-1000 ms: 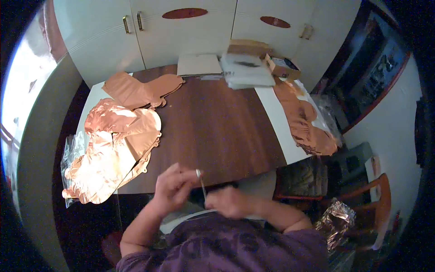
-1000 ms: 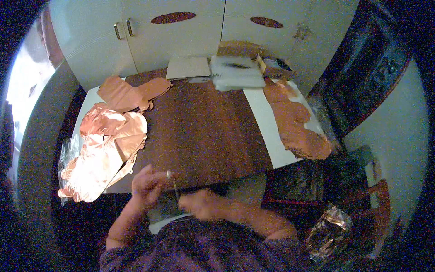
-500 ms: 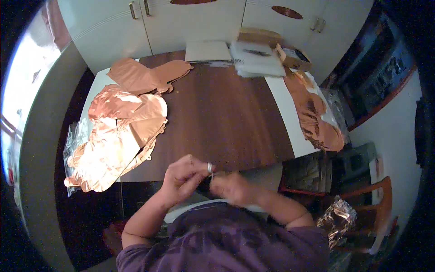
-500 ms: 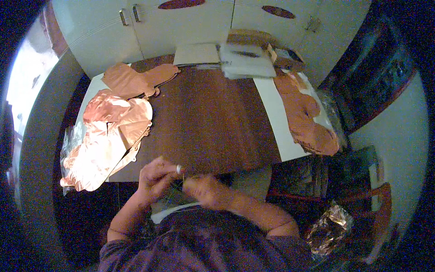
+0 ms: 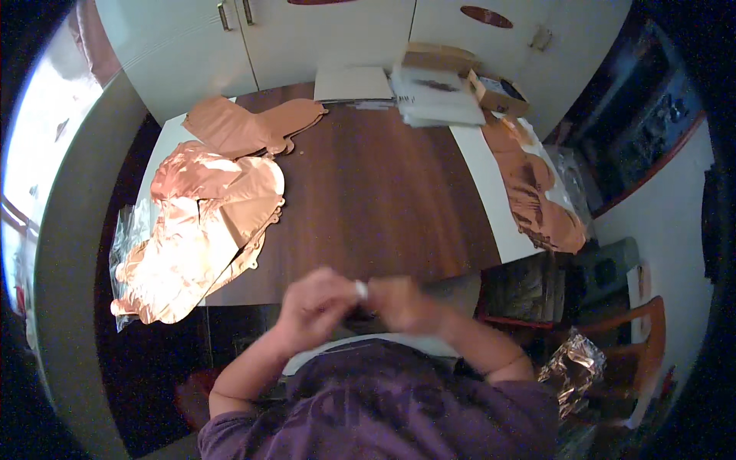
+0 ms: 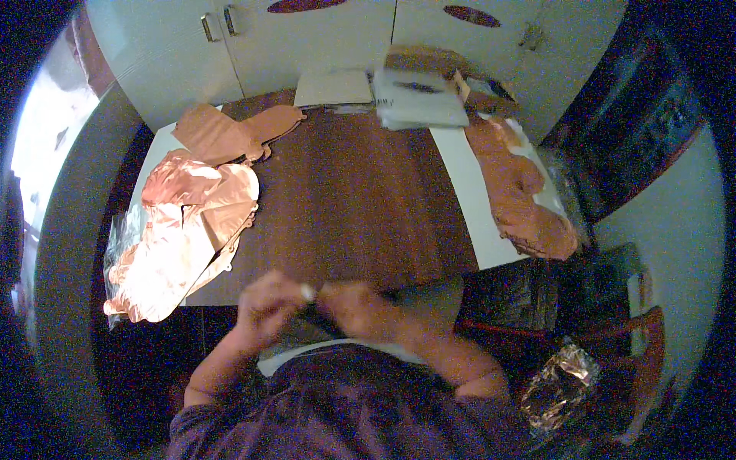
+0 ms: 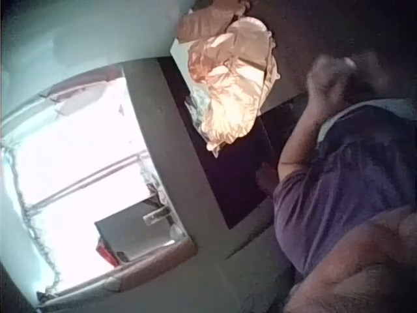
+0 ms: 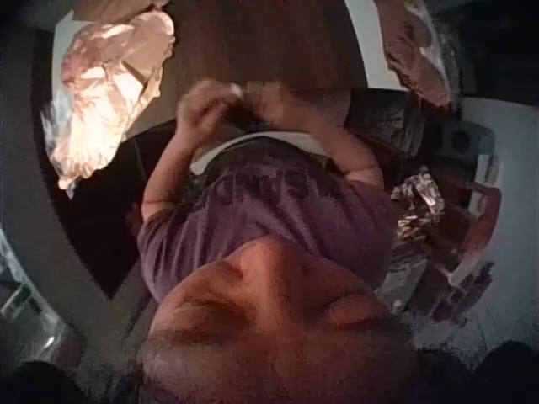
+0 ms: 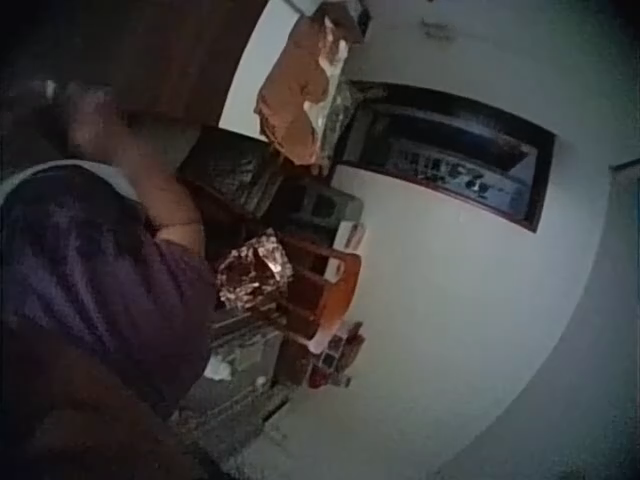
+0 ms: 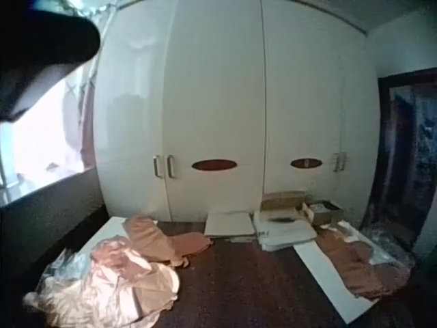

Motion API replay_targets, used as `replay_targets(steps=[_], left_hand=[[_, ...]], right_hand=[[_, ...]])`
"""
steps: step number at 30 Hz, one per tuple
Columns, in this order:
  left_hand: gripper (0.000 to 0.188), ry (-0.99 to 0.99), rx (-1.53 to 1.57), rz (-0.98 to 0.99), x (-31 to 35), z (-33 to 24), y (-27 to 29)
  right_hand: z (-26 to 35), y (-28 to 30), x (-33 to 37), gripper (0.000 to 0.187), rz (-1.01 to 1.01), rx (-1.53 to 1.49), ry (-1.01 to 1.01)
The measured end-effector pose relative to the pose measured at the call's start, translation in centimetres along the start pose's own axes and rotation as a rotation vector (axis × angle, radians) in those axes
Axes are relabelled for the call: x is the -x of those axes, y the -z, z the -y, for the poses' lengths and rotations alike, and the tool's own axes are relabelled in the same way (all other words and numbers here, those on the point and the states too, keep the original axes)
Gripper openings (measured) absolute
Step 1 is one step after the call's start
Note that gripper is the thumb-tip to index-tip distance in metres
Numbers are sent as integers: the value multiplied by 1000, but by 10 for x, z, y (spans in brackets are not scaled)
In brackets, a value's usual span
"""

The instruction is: Fold and package foil balloons with cardboard backing and plastic sleeves.

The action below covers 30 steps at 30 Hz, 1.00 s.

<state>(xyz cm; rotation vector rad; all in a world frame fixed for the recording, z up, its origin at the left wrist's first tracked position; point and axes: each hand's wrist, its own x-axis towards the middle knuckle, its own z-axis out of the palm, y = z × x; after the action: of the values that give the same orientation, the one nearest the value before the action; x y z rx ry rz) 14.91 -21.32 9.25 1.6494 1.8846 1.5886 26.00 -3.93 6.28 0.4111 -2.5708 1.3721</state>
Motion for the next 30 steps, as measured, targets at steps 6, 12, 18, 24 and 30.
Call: replay_targets(steps=[6, 12, 18, 24, 30], left_hand=[[22, 8, 81, 13, 5, -4, -13], [20, 11, 117, 96, 8, 5, -17], [17, 119, -130, 10, 3, 22, -7], [15, 93, -1, -55, 0, 22, -10], [16, 241, 236, -17, -6, 10, -5]], right_hand=[[16, 20, -13, 12, -170, -115, -120], [27, 20, -11, 13, -251, -143, 27], [14, 5, -7, 15, -78, 45, 135], [22, -8, 2, 12, 38, -72, 47], [-7, -8, 3, 12, -34, -41, 108]])
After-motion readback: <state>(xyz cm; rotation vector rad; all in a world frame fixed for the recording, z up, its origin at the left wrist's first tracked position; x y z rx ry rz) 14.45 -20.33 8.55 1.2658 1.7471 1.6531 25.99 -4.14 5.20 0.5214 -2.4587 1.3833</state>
